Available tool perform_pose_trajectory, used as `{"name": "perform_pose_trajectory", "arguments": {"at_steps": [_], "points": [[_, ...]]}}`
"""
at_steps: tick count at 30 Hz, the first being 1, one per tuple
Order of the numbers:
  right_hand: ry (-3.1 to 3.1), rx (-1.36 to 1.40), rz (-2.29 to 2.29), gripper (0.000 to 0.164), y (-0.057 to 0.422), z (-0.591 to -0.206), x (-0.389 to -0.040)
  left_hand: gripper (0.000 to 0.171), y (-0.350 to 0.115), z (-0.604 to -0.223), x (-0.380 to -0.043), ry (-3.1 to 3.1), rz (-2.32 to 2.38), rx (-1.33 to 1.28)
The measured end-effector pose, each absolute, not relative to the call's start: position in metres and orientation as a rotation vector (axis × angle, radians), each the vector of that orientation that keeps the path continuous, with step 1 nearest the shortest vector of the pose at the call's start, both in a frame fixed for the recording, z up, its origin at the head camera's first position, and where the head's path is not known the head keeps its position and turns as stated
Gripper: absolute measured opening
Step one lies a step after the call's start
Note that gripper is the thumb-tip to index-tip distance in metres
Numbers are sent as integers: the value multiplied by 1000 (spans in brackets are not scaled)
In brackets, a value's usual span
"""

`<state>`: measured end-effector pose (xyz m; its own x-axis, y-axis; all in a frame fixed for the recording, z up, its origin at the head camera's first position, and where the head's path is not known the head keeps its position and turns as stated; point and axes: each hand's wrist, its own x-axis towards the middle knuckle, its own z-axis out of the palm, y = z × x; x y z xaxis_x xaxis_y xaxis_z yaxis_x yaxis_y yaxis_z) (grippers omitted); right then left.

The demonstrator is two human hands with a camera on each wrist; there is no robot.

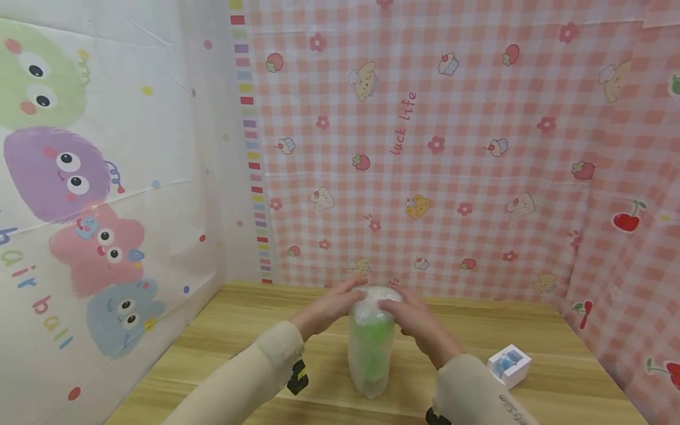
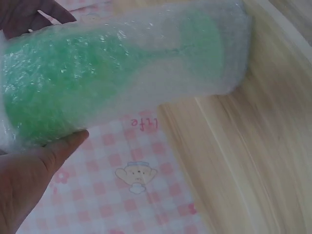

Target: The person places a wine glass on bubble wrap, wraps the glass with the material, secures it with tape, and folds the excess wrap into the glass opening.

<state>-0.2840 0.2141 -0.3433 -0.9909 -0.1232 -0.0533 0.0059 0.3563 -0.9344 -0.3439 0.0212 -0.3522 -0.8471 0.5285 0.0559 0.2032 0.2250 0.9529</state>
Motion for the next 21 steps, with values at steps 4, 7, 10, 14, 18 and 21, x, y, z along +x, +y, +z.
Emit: {"name": "perform_pose_trajectory", "arguments": {"at_steps": [4, 7, 10, 14, 18, 21], "points": [[2556, -53, -1711, 59, 206, -342, -284, 61, 18, -354, -344, 2225, 1641, 659], [2586, -7, -1711, 56, 203, -341, -285, 60, 19, -353, -344, 2266, 1623, 656], [2595, 42, -1722, 55, 200, -340, -285, 58, 23, -351, -343, 2275, 1636, 645], [2597, 99, -1738, 54, 197, -340, -287, 56, 29, -347, -342, 2290, 1663, 572], [2619, 128, -1749, 53, 194, -341, -288, 53, 34, -346, -341, 2320, 1687, 502], [2650, 144, -1736, 53, 192, -341, -288, 51, 37, -346, -340, 2355, 1702, 466]]}}
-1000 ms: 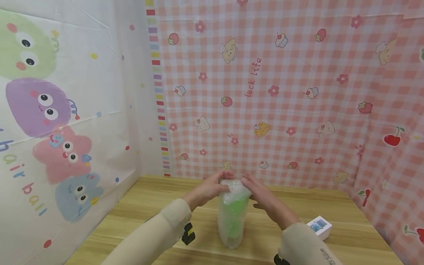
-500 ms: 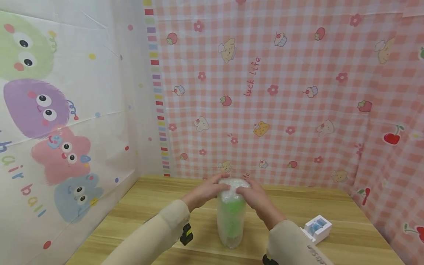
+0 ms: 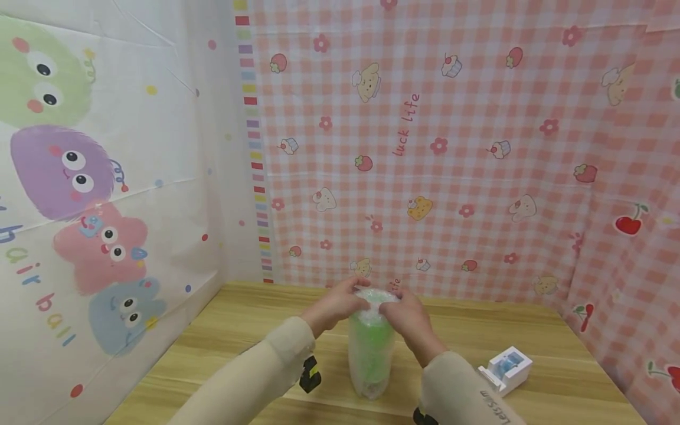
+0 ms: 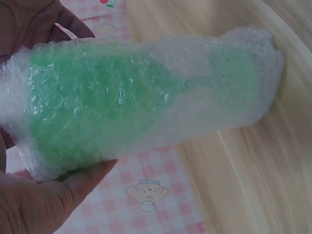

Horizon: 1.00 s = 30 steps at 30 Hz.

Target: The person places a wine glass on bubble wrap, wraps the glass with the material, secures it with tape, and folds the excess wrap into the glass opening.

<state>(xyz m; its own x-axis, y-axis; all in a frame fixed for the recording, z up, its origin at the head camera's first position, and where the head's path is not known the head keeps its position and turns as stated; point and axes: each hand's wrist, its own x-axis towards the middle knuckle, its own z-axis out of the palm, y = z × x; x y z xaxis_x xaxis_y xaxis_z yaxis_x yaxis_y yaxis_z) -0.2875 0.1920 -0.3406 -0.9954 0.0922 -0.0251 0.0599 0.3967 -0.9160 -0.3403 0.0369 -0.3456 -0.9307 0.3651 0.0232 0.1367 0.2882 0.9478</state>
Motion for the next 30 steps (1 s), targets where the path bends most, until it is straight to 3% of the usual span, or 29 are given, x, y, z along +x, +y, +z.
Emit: {"name": "perform_pose_trajectory", "arguments": {"at_steps": [10, 20, 30], "points": [[-2710, -163, 1441, 54, 192, -339, -289, 43, 36, -350, -343, 2432, 1650, 513], [-2777, -210, 1284, 49, 193, -339, -294, 59, 23, -346, -349, 2194, 1635, 518], [-2744, -171, 1345, 43, 196, -345, -295, 53, 33, -346, -342, 2336, 1666, 420]]}}
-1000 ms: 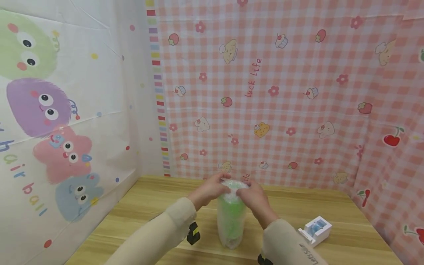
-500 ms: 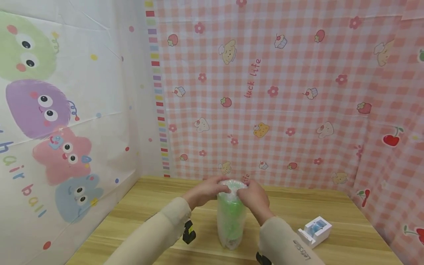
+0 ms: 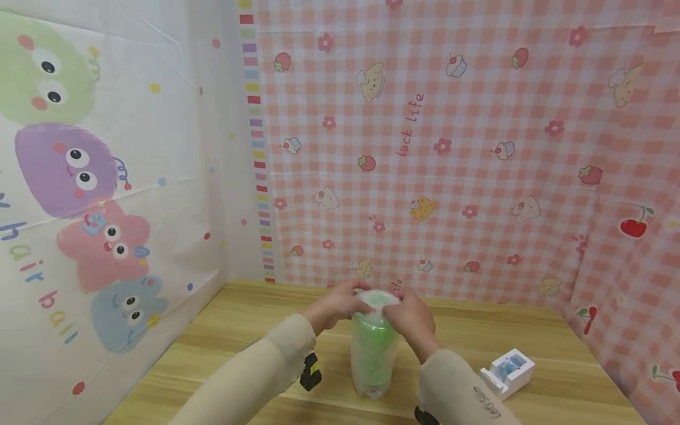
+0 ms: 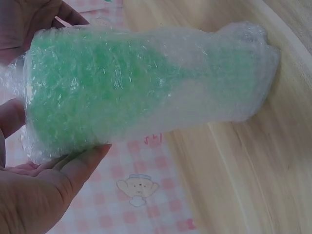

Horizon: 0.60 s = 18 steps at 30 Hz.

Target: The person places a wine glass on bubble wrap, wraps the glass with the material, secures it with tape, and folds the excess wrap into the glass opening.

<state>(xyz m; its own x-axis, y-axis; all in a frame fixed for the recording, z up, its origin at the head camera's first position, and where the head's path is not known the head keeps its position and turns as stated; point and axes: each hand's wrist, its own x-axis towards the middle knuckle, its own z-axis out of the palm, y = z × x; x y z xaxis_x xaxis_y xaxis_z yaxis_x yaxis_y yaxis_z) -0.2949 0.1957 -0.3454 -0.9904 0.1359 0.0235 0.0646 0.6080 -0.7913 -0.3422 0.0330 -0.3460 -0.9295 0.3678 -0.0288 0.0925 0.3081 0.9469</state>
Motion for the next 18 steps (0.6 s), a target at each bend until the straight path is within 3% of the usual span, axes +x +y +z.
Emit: {"name": "perform_pose_trajectory", "arguments": {"at_steps": [4, 9, 11, 14, 18], "points": [[-2726, -50, 1536, 44, 201, -346, -294, 52, 36, -346, -339, 2380, 1649, 430], [-2833, -19, 1608, 78, 205, -343, -292, 49, 36, -346, -338, 2454, 1601, 427], [-2848, 4, 1599, 83, 204, -343, -292, 48, 36, -347, -339, 2481, 1587, 418], [-2809, 13, 1609, 73, 201, -344, -294, 48, 36, -348, -339, 2509, 1583, 410], [-2703, -6, 1627, 48, 193, -345, -295, 48, 36, -351, -340, 2516, 1606, 415]]}}
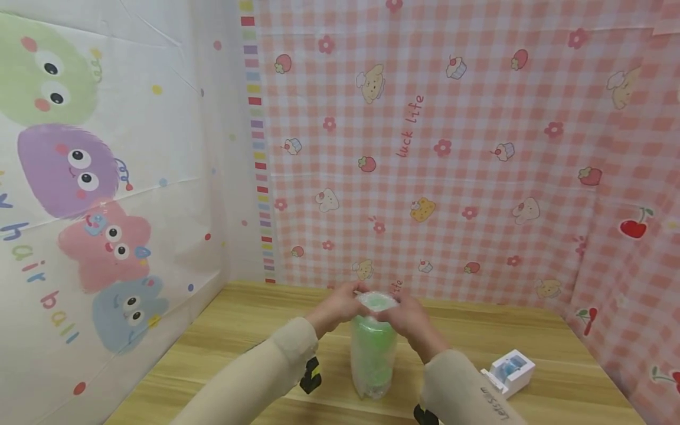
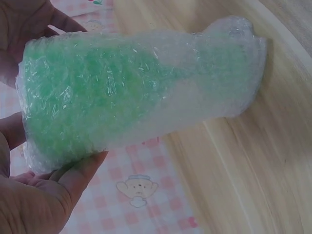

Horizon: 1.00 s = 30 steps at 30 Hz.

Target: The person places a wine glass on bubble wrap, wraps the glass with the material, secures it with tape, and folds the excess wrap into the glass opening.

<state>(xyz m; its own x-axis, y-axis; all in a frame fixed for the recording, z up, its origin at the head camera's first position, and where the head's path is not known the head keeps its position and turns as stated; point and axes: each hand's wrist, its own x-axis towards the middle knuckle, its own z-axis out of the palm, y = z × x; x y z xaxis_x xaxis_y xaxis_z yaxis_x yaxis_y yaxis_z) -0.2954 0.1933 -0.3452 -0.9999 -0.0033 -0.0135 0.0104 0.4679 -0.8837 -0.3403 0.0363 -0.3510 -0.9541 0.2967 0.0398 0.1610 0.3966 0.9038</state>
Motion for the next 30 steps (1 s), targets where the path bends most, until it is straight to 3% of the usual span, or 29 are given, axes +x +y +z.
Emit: {"name": "perform_pose_trajectory", "arguments": {"at_steps": [5, 14, 18, 25, 30], "points": [[2697, 68, -1678, 30, 187, -348, -297, 49, 35, -354, -341, 2509, 1624, 425], [2783, 160, -1536, 34, 189, -351, -299, 29, 28, -356, -341, 2433, 1575, 517], [2728, 78, -1609, 30, 193, -353, -299, 42, 30, -357, -340, 2455, 1587, 493], [2545, 34, -1599, 54, 209, -348, -298, 51, 41, -355, -337, 2611, 1556, 446], [2600, 26, -1574, 36, 209, -346, -301, 50, 44, -356, -338, 2655, 1531, 417]]}}
